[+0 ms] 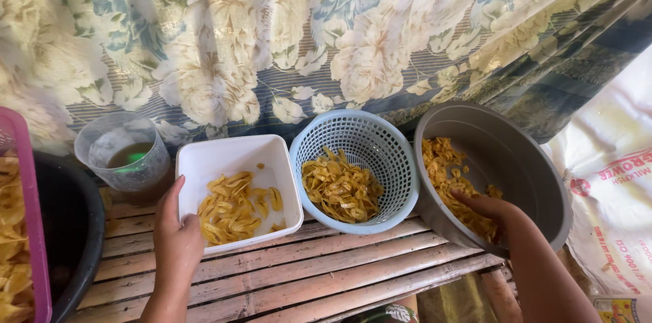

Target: The person transfers yellow fried chips between various plastic baskets and containers, pours a liquid from a measuring cup into a container, and uses their hands to mix the chips.

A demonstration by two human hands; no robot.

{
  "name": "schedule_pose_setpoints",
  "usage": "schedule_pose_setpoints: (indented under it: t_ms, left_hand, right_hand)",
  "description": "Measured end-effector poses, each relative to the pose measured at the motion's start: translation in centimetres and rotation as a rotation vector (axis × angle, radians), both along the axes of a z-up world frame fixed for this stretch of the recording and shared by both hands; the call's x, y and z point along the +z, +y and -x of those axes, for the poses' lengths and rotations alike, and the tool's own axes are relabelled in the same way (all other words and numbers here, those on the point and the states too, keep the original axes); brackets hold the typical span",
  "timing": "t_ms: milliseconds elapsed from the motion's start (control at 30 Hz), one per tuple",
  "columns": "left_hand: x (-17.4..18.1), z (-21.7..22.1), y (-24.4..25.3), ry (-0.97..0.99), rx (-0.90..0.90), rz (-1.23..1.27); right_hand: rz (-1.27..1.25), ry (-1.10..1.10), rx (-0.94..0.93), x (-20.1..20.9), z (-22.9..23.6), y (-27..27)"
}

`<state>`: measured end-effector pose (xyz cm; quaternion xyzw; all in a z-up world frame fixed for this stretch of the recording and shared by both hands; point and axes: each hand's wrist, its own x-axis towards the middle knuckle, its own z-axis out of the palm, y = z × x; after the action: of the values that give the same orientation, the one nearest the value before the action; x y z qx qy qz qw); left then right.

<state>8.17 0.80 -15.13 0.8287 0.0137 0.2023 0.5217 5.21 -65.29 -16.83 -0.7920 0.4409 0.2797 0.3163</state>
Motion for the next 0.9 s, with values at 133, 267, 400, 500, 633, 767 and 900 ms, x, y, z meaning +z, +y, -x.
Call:
schedule_pose_setpoints:
  t_ms: [133, 267, 400, 500, 633, 767, 900]
  left_hand:
    - [0.2, 0.2, -0.1, 0.008, 0.005, -0.016]
    - [0.3, 0.1, -0.1, 0.010, 0.010, -0.007]
    - [0.3, 0.2, -0.2, 0.022, 0.005, 0.019]
    - [0.3, 0.0, -0.1, 0.004, -0.007, 0.015]
    - [0.2, 0.3, 0.0, -0.003, -0.007, -0.005]
    - [0.4, 0.2, -0.1, 0.047, 0.009, 0.028]
    - [0.3, -0.1, -0.2, 0.035, 0.031, 0.028]
  right_hand:
    - [-0.028, -0.160, 0.119, 0.1, -3.8, 3.9]
    - [-0.042, -0.181, 0.148, 0.1, -5.3, 5.6]
    - [0.096, -0.112, 0.272, 1.4, -4.9, 5.7]
    - [0.459, -0.170, 0.503, 1.9, -5.7, 6.3]
    - [0.757, -0.704, 0.527, 4.6, -5.9, 10.8]
    - [1.035, -0.749, 0.759, 8.2, -5.8, 16.9]
    - [0.964, -0.845, 0.772, 11.2, -5.0, 21.2]
